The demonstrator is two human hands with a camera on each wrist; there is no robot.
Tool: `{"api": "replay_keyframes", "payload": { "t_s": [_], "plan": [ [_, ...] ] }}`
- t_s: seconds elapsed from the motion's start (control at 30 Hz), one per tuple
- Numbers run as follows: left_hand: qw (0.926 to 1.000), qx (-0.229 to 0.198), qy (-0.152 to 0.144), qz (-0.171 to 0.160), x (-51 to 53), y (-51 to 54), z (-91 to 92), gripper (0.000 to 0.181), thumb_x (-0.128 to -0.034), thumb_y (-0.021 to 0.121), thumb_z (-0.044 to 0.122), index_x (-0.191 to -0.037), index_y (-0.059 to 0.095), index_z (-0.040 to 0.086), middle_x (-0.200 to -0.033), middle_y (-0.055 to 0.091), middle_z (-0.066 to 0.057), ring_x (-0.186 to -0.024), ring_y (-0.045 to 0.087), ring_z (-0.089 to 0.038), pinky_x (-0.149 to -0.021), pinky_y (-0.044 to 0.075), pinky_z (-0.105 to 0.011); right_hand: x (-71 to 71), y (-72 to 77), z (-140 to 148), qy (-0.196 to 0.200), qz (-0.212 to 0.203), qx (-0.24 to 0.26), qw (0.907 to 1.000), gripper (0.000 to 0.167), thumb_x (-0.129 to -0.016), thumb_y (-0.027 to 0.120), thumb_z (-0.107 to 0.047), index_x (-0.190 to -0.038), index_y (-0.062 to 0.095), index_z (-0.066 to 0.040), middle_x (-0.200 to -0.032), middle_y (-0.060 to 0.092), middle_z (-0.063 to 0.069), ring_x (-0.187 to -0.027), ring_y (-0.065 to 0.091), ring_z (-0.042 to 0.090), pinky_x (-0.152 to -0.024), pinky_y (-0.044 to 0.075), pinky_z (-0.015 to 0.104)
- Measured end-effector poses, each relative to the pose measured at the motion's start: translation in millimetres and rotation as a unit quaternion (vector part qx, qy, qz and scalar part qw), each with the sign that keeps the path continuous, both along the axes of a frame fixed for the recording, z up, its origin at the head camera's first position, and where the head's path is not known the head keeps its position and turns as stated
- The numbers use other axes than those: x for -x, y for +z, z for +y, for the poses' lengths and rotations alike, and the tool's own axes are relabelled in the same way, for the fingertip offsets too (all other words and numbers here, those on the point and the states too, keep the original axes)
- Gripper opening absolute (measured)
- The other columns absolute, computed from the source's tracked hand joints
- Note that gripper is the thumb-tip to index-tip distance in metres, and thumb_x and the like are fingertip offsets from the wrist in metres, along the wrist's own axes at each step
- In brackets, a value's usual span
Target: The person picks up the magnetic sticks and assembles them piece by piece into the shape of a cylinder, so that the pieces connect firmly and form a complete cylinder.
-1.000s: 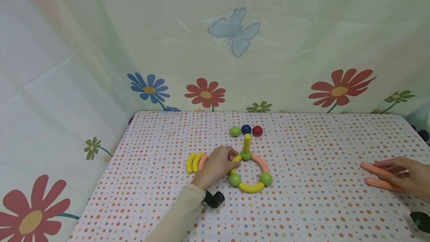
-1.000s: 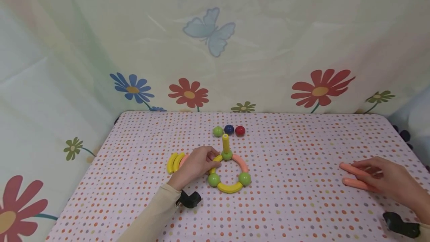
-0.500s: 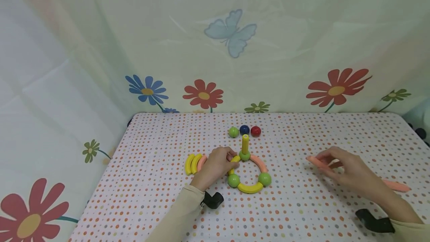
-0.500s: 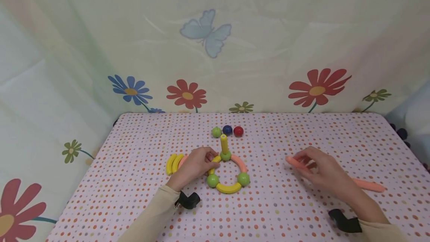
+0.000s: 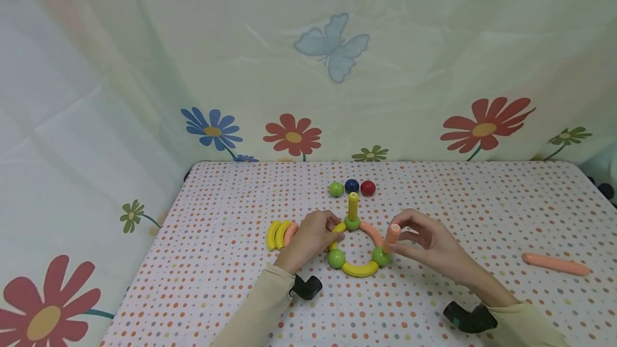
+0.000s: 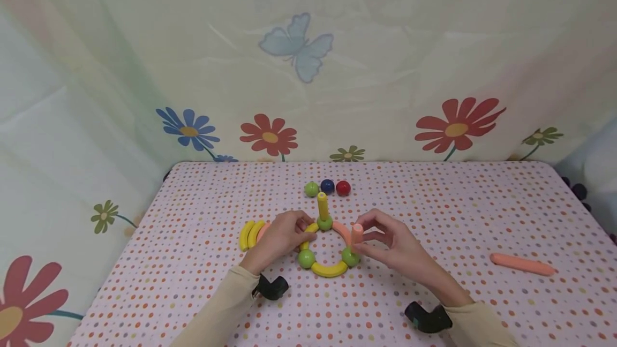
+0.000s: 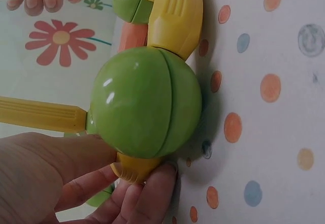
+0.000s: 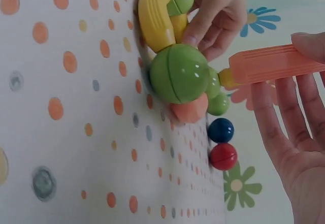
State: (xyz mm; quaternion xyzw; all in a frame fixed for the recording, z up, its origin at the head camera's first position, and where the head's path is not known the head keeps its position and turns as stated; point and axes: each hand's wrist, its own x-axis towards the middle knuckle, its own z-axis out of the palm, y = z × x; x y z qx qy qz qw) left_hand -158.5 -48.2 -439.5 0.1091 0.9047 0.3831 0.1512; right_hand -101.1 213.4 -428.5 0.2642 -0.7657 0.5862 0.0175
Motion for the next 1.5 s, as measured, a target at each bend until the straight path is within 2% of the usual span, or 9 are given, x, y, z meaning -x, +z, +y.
{"api": "replay_keyframes", "payload": {
  "t_s": [0.3,0.5,0.83,0.97,1.13,1.23,1.3,1.4,1.5],
  "plan": [
    [1.0,-0.004,0.001,0.001,1.1,1.5,0.8,0.028,-0.0922,0.082,0.014,-0.116,0.073,0.002,-0.092,0.061,-0.002,-0.079,0.053,-0.012,-0.067,0.045,-0.023,0.8,-7.5,-6,0.013,-0.006,0.016,0.9998,0.036,-0.087,0.074,0.017,-0.118,0.059,0.006,-0.114,0.062,0.007,-0.103,0.065,0.009,-0.087,0.058,0.025],
    [1.0,0.0,0.003,-0.002,0.8,2.3,1.2,0.028,-0.0925,0.082,0.014,-0.116,0.074,0.003,-0.092,0.061,-0.002,-0.079,0.053,-0.012,-0.067,0.045,-0.023,1.6,-7.8,-10,0.005,-0.003,0.001,1.0,0.035,-0.087,0.076,0.014,-0.116,0.061,0.002,-0.113,0.062,0.013,-0.103,0.065,0.009,-0.086,0.059,0.026],
    [0.9999,-0.003,0.007,-0.011,2.0,2.1,2.4,0.027,-0.0923,0.082,0.014,-0.116,0.073,0.003,-0.092,0.06,-0.002,-0.078,0.052,-0.012,-0.065,0.044,-0.022,1.1,-10.0,-9,0.005,0.006,0.003,1.0,0.036,-0.086,0.076,0.015,-0.116,0.061,0.002,-0.113,0.063,0.01,-0.104,0.065,0.008,-0.086,0.058,0.026],
    [0.9999,-0.003,0.005,-0.01,2.4,1.3,2.0,0.027,-0.0922,0.082,0.014,-0.116,0.073,0.002,-0.091,0.06,-0.002,-0.077,0.052,-0.012,-0.065,0.044,-0.022,-1.3,-9.8,-2,-0.006,0.016,-0.014,0.9998,0.041,-0.085,0.077,0.015,-0.119,0.06,0.002,-0.116,0.063,0.004,-0.104,0.065,0.008,-0.086,0.059,0.028],
    [0.9999,-0.003,0.006,-0.01,2.7,0.6,1.9,0.027,-0.0922,0.082,0.013,-0.116,0.073,0.002,-0.091,0.06,-0.002,-0.077,0.052,-0.012,-0.064,0.044,-0.022,-3.8,-8.2,24,-0.045,0.04,-0.068,0.9959,0.041,-0.085,0.077,0.015,-0.12,0.06,0.003,-0.115,0.064,0.005,-0.101,0.065,0.009,-0.085,0.057,0.025],
    [0.9999,-0.003,0.006,-0.01,2.2,-0.6,1.0,0.028,-0.0923,0.082,0.013,-0.116,0.073,0.002,-0.091,0.06,-0.002,-0.076,0.052,-0.012,-0.063,0.044,-0.021,-6.8,-11.6,48,-0.08,0.061,-0.117,0.9881,0.04,-0.084,0.078,0.015,-0.118,0.062,0.0,-0.112,0.065,0.003,-0.099,0.063,0.008,-0.083,0.055,0.02],
    [0.9999,-0.005,0.008,-0.012,1.7,-1.1,0.3,0.028,-0.0925,0.082,0.013,-0.117,0.073,0.002,-0.091,0.06,-0.002,-0.075,0.053,-0.012,-0.062,0.044,-0.021,-8.9,-14.3,68,-0.104,0.083,-0.159,0.9782,0.043,-0.081,0.08,0.016,-0.116,0.064,-0.003,-0.109,0.065,0.001,-0.098,0.062,0.005,-0.081,0.053,0.018],
    [0.9998,-0.005,0.01,-0.013,1.9,-1.8,-0.6,0.028,-0.093,0.082,0.014,-0.118,0.073,0.003,-0.091,0.06,-0.001,-0.074,0.053,-0.011,-0.061,0.045,-0.02,-11.2,-15.0,102,-0.137,0.096,-0.238,0.9566,0.047,-0.075,0.085,0.015,-0.112,0.067,-0.008,-0.105,0.066,-0.001,-0.094,0.06,-0.002,-0.075,0.052,0.016],
    [0.9998,-0.002,0.014,-0.014,2.3,-2.6,-0.9,0.029,-0.0934,0.081,0.015,-0.119,0.073,0.004,-0.092,0.06,0.0,-0.074,0.053,-0.01,-0.061,0.045,-0.019,-12.6,-11.0,136,-0.156,0.07,-0.323,0.9307,0.046,-0.072,0.088,0.011,-0.109,0.068,-0.007,-0.101,0.066,0.001,-0.088,0.055,-0.008,-0.069,0.051,0.019]
  ]
}}
